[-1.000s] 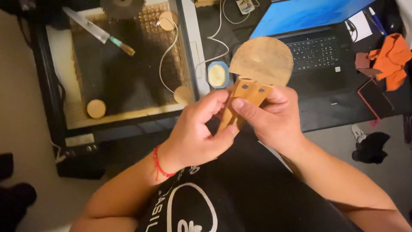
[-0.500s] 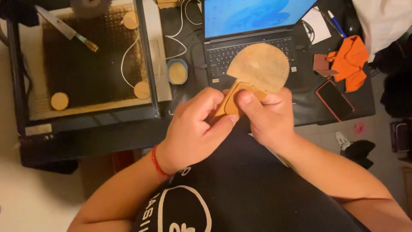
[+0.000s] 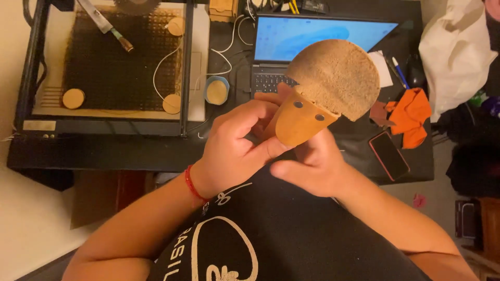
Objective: The person opens a laptop, then picks up a knife and a wooden object from a cluttered desk. They place the knife on a mat and proceed to manipulate the wooden object, attaching a circular wooden piece to it.
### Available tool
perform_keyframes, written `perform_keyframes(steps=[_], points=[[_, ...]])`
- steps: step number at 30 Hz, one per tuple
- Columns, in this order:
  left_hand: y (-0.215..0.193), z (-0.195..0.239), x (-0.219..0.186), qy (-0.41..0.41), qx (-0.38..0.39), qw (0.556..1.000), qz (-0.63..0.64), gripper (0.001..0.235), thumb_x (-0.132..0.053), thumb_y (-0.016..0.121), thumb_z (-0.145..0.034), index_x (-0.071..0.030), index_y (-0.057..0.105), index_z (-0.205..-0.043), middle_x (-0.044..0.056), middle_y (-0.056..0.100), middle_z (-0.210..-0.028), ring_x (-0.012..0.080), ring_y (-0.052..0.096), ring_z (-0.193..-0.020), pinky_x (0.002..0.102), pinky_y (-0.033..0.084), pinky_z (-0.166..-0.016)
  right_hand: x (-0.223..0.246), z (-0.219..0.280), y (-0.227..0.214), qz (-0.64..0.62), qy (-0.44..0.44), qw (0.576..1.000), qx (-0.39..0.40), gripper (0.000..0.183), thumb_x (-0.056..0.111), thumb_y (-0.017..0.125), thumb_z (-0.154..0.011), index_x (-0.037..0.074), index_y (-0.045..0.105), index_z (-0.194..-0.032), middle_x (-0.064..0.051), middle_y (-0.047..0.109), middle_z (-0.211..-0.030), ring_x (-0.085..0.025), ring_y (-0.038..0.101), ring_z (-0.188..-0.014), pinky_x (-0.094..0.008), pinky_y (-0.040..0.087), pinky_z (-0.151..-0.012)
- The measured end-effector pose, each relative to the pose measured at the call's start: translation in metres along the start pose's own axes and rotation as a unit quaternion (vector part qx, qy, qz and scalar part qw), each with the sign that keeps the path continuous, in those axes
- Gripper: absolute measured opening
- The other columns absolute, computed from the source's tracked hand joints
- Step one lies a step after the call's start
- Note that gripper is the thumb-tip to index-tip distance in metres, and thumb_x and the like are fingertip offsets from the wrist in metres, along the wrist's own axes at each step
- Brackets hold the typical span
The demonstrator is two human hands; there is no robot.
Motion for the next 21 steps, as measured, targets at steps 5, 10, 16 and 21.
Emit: perform_keyframes(steps=[5, 10, 16, 21], points=[[-0.018, 0.001, -0.024, 0.122, -0.106, 0.976, -0.145, 0.024, -0.013, 0.079, -0.082, -0.007, 0.057, -0.091, 0.001, 0.065, -0.088, 0.0212, 0.062, -0.078, 0.034, 0.047, -0.072, -0.004, -0.013, 0.006, 0.061, -0.007, 0.997, 0.042, 0.020, 0.020, 0.057, -0.098, 0.004, 0.057, -0.110, -0.008, 0.062, -0.106, -0.022, 0.064, -0.099, -0.035, 0.057, -0.085], [-0.021, 0.002, -0.040, 0.198, -0.130, 0.943, -0.235, 0.037, -0.016, 0.090, -0.078, -0.009, 0.055, -0.087, 0.001, 0.059, -0.079, 0.0218, 0.060, -0.075, 0.037, 0.046, -0.076, -0.014, -0.018, -0.002, 0.083, 0.004, 0.996, 0.010, 0.024, 0.030, 0.053, -0.102, 0.007, 0.058, -0.108, -0.003, 0.060, -0.103, -0.016, 0.060, -0.095, -0.034, 0.052, -0.081], [-0.022, -0.003, -0.046, 0.215, -0.126, 0.937, -0.243, 0.043, -0.039, 0.081, -0.085, -0.003, 0.060, -0.093, 0.008, 0.064, -0.090, 0.0264, 0.064, -0.084, 0.039, 0.054, -0.078, -0.015, -0.016, -0.016, 0.227, -0.030, 0.973, 0.010, 0.014, 0.011, 0.053, -0.099, 0.005, 0.063, -0.107, -0.006, 0.065, -0.103, -0.022, 0.064, -0.096, -0.038, 0.052, -0.084], [-0.026, -0.001, -0.041, 0.196, -0.129, 0.945, -0.230, 0.033, -0.022, 0.082, -0.088, -0.004, 0.054, -0.092, 0.007, 0.064, -0.087, 0.0241, 0.060, -0.072, 0.037, 0.048, -0.061, -0.007, -0.023, -0.013, 0.247, -0.040, 0.968, -0.009, 0.007, 0.005, 0.051, -0.096, 0.008, 0.049, -0.090, -0.001, 0.046, -0.085, -0.017, 0.045, -0.080, -0.034, 0.042, -0.074]])
Point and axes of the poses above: each hand's wrist, its own z-axis away from the middle knuckle, its own y-axis out of the palm, x = y × z, the point moved 10 cm from there along -z, towards the middle knuckle
